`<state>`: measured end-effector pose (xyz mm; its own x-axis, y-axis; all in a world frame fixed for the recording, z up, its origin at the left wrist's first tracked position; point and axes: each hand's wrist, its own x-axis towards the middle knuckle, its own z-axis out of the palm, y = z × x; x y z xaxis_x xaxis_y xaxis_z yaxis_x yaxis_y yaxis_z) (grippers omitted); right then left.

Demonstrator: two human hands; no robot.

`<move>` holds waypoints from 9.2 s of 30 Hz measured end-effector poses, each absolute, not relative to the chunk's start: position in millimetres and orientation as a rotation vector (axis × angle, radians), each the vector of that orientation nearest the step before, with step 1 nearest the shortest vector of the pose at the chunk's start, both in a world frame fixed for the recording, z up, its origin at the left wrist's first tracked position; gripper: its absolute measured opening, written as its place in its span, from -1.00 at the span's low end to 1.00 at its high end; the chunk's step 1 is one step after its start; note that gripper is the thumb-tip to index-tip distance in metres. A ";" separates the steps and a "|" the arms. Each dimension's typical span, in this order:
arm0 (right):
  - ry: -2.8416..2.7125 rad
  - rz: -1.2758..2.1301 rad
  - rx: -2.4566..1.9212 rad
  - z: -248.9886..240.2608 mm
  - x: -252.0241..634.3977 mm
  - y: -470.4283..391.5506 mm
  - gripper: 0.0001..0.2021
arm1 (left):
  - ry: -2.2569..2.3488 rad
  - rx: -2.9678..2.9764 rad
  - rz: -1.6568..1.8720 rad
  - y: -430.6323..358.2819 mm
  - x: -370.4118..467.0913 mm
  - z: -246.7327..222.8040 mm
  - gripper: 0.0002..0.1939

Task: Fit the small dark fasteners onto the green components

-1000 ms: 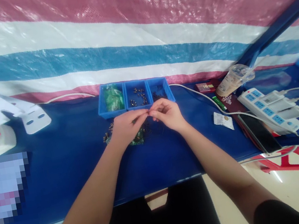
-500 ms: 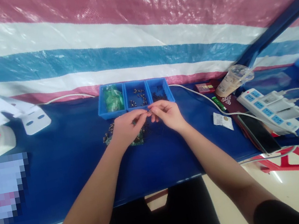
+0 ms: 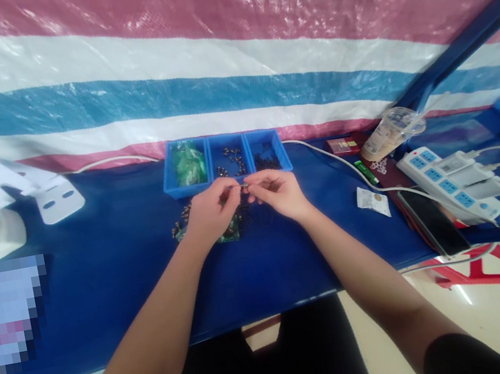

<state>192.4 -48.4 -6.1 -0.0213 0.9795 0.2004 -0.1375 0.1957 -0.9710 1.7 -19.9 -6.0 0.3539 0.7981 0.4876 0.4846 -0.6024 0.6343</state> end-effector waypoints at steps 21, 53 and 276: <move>-1.212 1.072 -0.978 -6.6 190.0 -51.3 -0.75 | 1.081 2.239 0.973 -21.4 1.8 -3.3 -0.74; -1.548 1.116 -1.353 7.3 214.9 -48.3 -0.68 | 1.566 2.292 1.012 -13.7 2.4 -3.4 -0.73; -1.089 1.120 -1.072 0.5 179.5 -31.2 -0.71 | 1.192 2.048 1.096 -9.1 -0.3 -10.6 -0.81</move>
<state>179.5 -31.2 0.5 0.1037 0.9892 0.1040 -0.1314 0.1173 -0.9844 -0.3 -9.1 -10.6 0.2837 0.8795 0.3821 0.4543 -0.4742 0.7541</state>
